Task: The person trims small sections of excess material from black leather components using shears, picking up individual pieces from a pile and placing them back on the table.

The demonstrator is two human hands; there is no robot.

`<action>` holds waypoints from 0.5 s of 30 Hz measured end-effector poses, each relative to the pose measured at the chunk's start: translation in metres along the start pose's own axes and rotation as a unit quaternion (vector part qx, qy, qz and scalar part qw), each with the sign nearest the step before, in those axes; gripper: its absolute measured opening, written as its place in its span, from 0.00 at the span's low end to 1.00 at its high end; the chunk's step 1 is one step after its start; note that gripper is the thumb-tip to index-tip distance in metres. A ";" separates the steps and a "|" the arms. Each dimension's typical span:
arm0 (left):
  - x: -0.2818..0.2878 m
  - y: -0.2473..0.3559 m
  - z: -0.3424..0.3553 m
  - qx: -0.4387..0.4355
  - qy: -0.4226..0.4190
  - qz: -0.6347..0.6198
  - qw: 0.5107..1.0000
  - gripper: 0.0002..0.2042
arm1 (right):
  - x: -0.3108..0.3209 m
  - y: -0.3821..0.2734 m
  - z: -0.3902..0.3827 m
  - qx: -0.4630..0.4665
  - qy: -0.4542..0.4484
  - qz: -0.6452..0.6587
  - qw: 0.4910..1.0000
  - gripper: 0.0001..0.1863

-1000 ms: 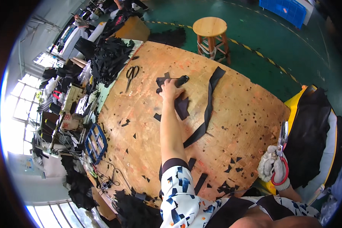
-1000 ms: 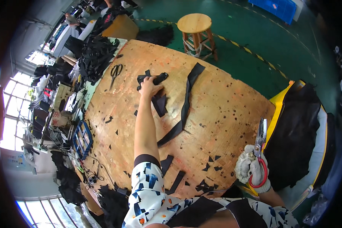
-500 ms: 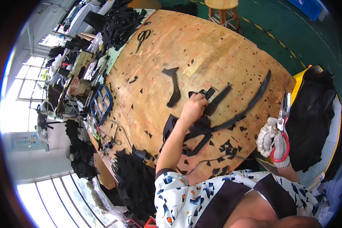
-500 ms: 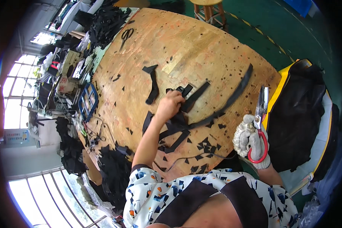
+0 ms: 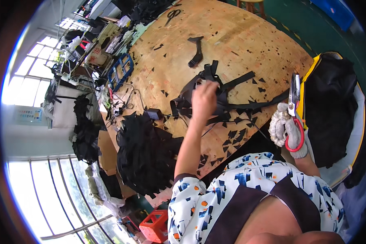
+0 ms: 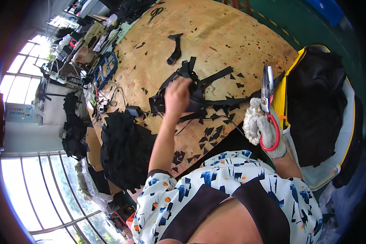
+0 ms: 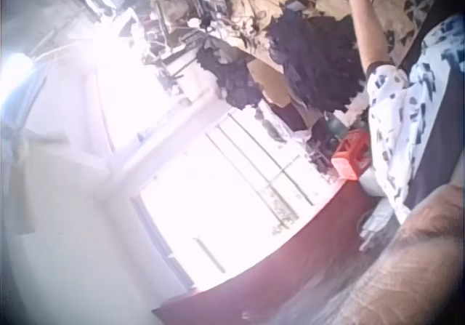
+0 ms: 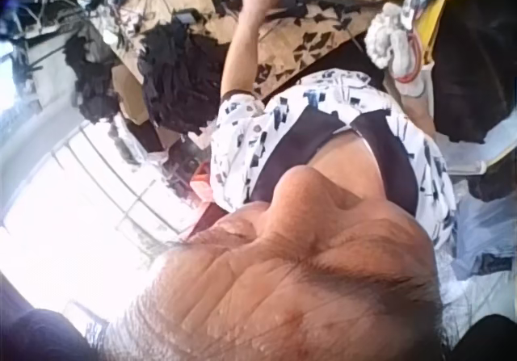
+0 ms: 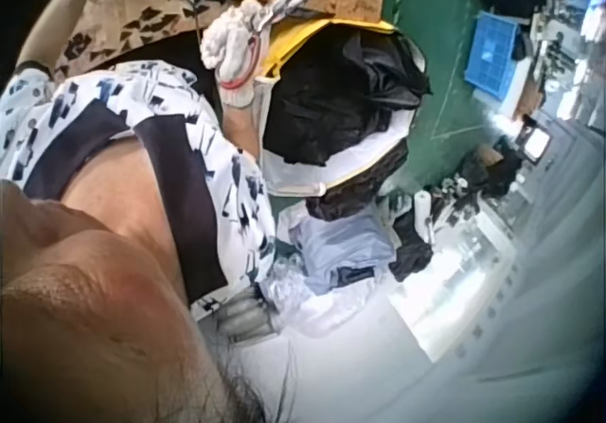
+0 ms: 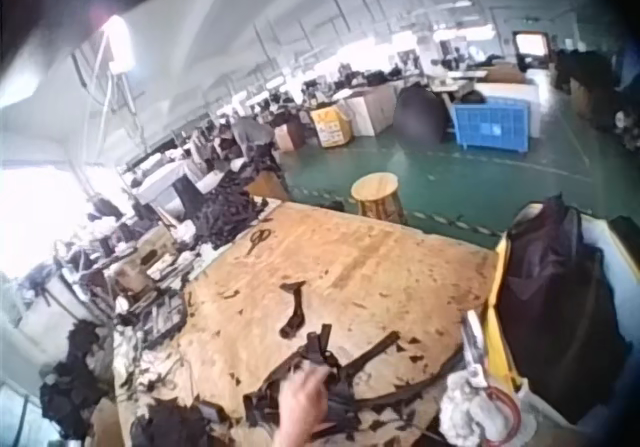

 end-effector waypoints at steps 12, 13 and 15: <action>-0.050 0.046 -0.045 0.008 -0.059 0.018 0.998 0.08 | -0.023 -0.007 -0.034 -0.036 -0.019 0.029 0.999 0.27; -0.037 0.050 -0.036 0.026 -0.011 -0.003 1.000 0.06 | -0.021 -0.007 -0.037 -0.033 -0.015 0.051 0.998 0.26; 0.003 0.050 -0.022 0.004 0.162 -0.033 0.986 0.05 | -0.023 -0.009 -0.042 -0.033 0.007 0.060 0.998 0.26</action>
Point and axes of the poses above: each hand's wrist, its own z-axis towards the middle knuckle, its own x-axis out of the back of the hand, y = z × x, the point moved 3 cm from there along z, towards the middle knuckle, and after that the axes turned 5 degrees about -y, right-handed, at the moved point
